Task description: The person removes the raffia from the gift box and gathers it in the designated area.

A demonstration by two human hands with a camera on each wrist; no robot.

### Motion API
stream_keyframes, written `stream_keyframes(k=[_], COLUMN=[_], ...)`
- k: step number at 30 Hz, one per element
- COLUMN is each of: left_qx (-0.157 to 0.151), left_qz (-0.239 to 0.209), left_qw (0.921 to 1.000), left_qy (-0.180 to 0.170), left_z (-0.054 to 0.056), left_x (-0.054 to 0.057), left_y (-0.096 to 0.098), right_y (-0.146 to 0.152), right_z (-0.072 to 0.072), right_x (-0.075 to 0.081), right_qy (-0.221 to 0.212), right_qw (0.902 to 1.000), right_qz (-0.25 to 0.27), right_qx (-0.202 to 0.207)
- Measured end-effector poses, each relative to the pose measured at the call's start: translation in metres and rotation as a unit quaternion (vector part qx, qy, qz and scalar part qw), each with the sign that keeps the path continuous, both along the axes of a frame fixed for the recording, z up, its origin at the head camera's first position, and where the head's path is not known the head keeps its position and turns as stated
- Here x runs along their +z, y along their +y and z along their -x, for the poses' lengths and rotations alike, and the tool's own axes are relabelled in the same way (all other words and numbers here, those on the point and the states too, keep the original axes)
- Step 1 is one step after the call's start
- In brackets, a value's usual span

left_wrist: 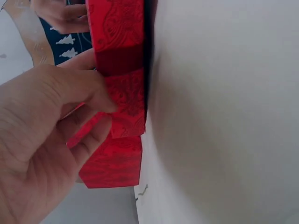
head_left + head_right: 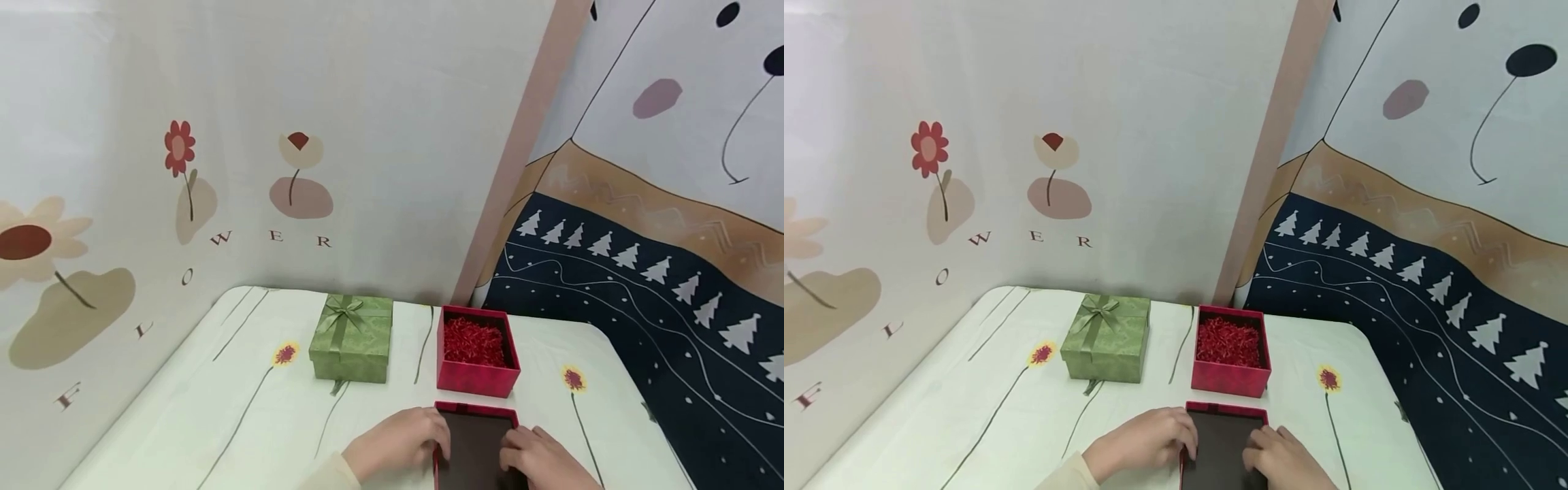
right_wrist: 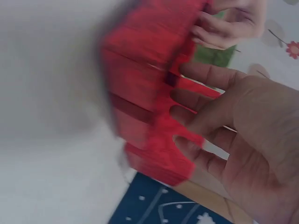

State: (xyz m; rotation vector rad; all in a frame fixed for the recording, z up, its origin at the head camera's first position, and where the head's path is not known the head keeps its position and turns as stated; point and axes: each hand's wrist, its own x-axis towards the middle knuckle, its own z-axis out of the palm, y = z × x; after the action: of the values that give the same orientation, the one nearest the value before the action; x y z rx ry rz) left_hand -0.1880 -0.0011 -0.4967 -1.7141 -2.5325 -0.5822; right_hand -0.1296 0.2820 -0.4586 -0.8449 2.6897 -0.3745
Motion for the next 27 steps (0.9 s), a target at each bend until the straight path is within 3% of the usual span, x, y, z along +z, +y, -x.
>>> stream_keyframes(k=[3,6,10,14,17,21,27], left_qx=[0.046,0.113,0.219,0.301,0.326,0.328,0.328], left_qz=[-0.033,-0.091,-0.168,-0.199,-0.202,-0.191,-0.198], left_qw=[0.9983,0.9892,0.9612,0.93,0.9157,0.9109,0.9002], left_qy=[0.01,0.021,-0.008,-0.071,-0.121,-0.163,-0.208], left_z=[0.003,0.009,0.024,0.046,0.06,0.07,0.073], left_x=[0.005,0.01,0.018,0.021,0.018,0.01,0.002], left_y=[0.001,0.006,0.017,0.027,0.032,0.035,0.038], right_y=[-0.005,-0.008,-0.014,-0.021,-0.025,-0.028,-0.032], right_z=[0.01,0.022,0.046,0.075,0.096,0.123,0.15], right_x=[0.018,0.035,0.053,0.059,0.057,0.049,0.032], right_qy=[0.05,0.117,0.185,0.188,0.151,0.113,0.096], right_qw=[0.9987,0.993,0.9821,0.9787,0.9807,0.9784,0.9726], right_qz=[0.009,0.012,0.029,0.062,0.093,0.131,0.154], right_qx=[-0.009,-0.017,-0.024,-0.053,-0.083,-0.113,-0.145])
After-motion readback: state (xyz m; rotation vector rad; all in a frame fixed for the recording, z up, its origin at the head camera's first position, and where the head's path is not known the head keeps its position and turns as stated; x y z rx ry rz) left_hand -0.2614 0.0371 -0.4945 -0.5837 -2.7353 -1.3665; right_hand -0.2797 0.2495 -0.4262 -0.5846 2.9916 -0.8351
